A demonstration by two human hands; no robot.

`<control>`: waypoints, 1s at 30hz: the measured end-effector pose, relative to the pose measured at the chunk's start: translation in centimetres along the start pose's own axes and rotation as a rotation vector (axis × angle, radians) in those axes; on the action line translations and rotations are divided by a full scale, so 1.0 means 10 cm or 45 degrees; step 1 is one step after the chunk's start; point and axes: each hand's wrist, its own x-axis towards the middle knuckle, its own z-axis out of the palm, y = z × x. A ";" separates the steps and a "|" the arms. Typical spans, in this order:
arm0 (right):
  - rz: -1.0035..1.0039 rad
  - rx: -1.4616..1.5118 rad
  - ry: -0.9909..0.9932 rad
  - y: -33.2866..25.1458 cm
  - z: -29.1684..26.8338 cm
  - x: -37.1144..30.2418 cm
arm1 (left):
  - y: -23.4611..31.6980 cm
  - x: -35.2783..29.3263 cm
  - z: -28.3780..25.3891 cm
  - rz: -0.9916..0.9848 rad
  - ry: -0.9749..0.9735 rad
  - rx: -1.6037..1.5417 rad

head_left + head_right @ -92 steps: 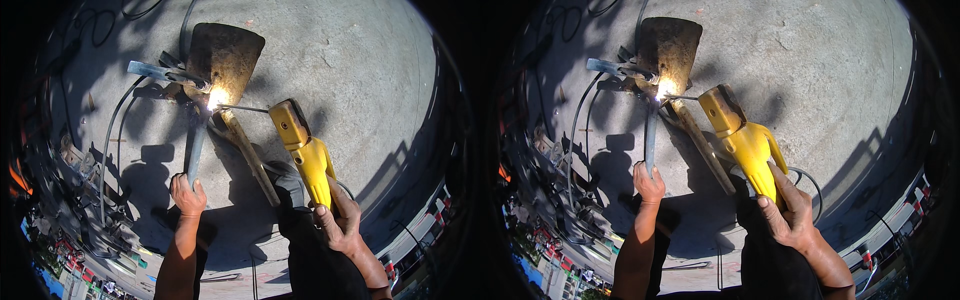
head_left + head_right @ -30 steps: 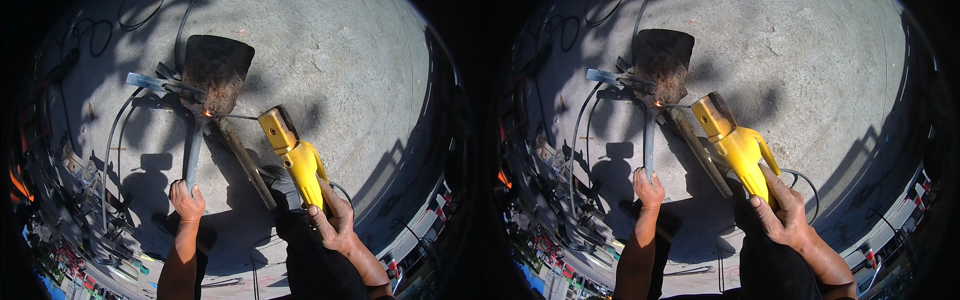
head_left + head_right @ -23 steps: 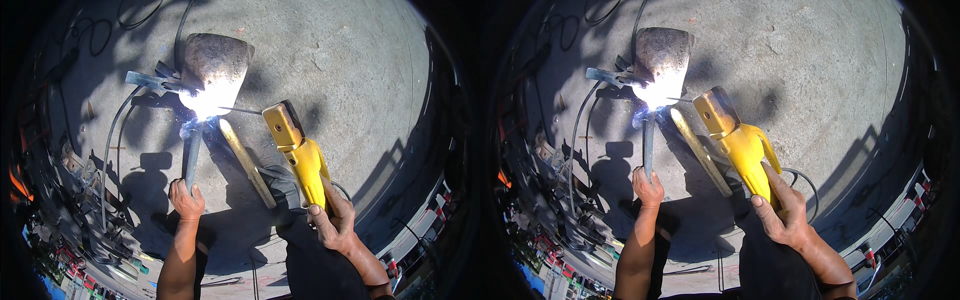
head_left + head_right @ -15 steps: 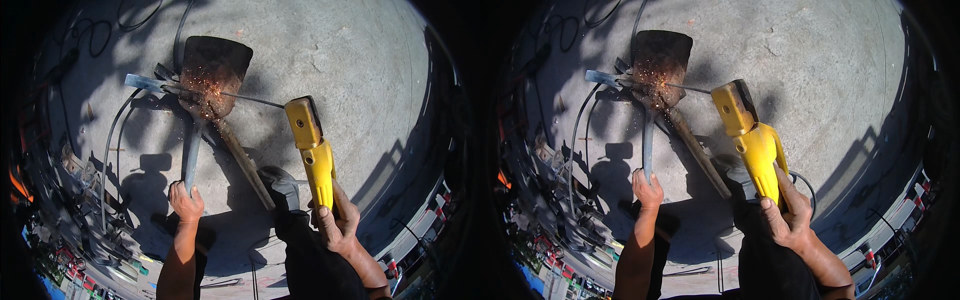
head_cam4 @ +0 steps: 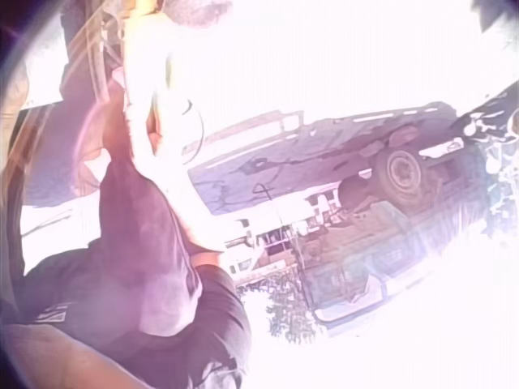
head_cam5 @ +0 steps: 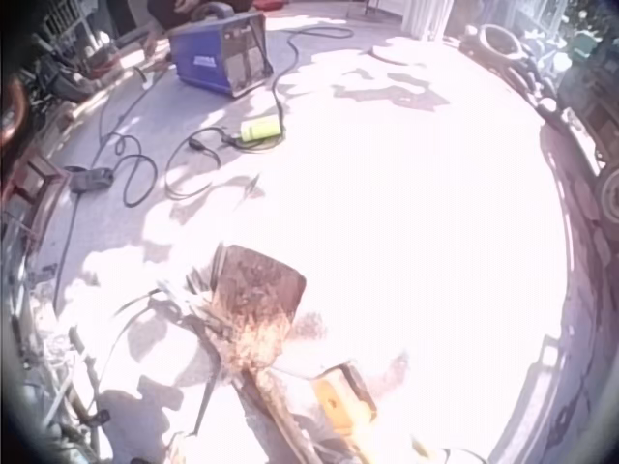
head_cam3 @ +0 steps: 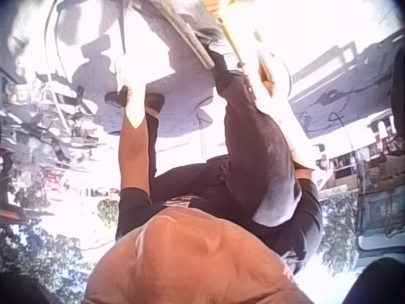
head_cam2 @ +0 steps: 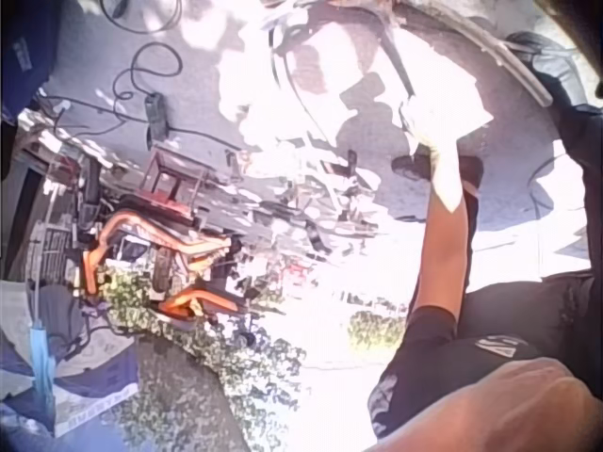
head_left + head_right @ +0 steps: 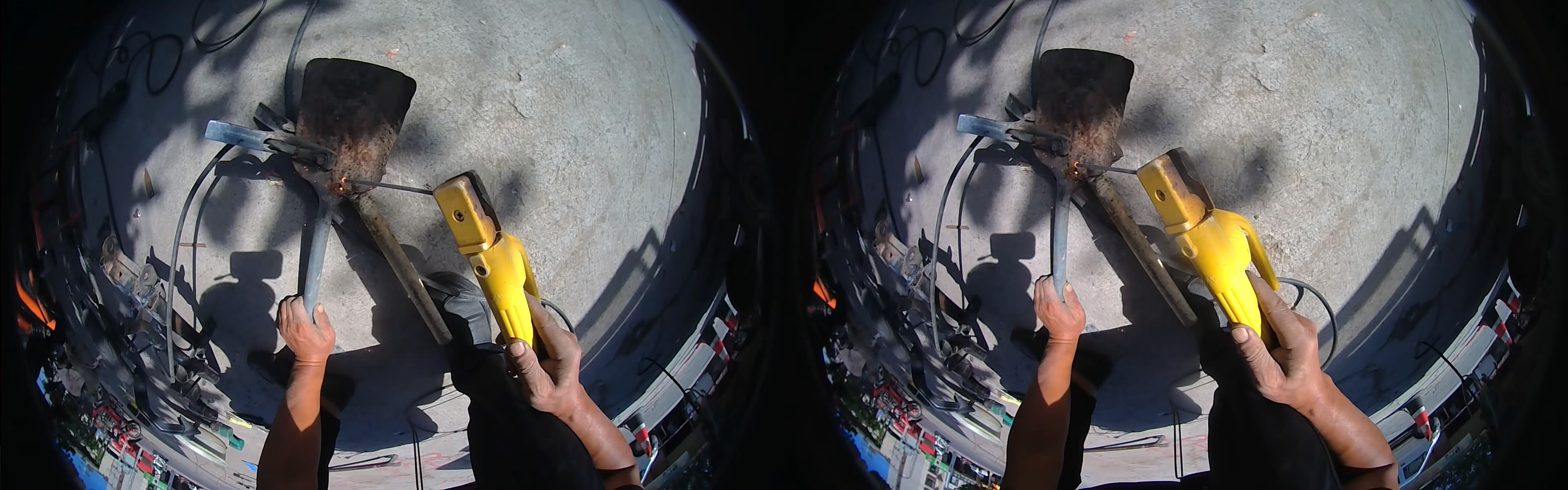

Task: The person sits on the ground and welds a metal shovel head to a metal frame using a yellow welding gun. They briefly pet a dog that approaches, then reposition the shovel and continue welding the joint.

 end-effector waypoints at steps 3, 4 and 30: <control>0.022 0.025 -0.017 -0.02 0.02 0.02 | -0.01 0.00 0.00 0.006 0.007 0.003; 0.015 0.018 -0.020 -0.01 0.02 0.03 | 0.00 0.00 -0.01 0.006 0.008 0.005; 0.024 0.012 -0.031 -0.01 0.05 0.05 | 0.01 0.00 -0.01 0.009 0.007 0.003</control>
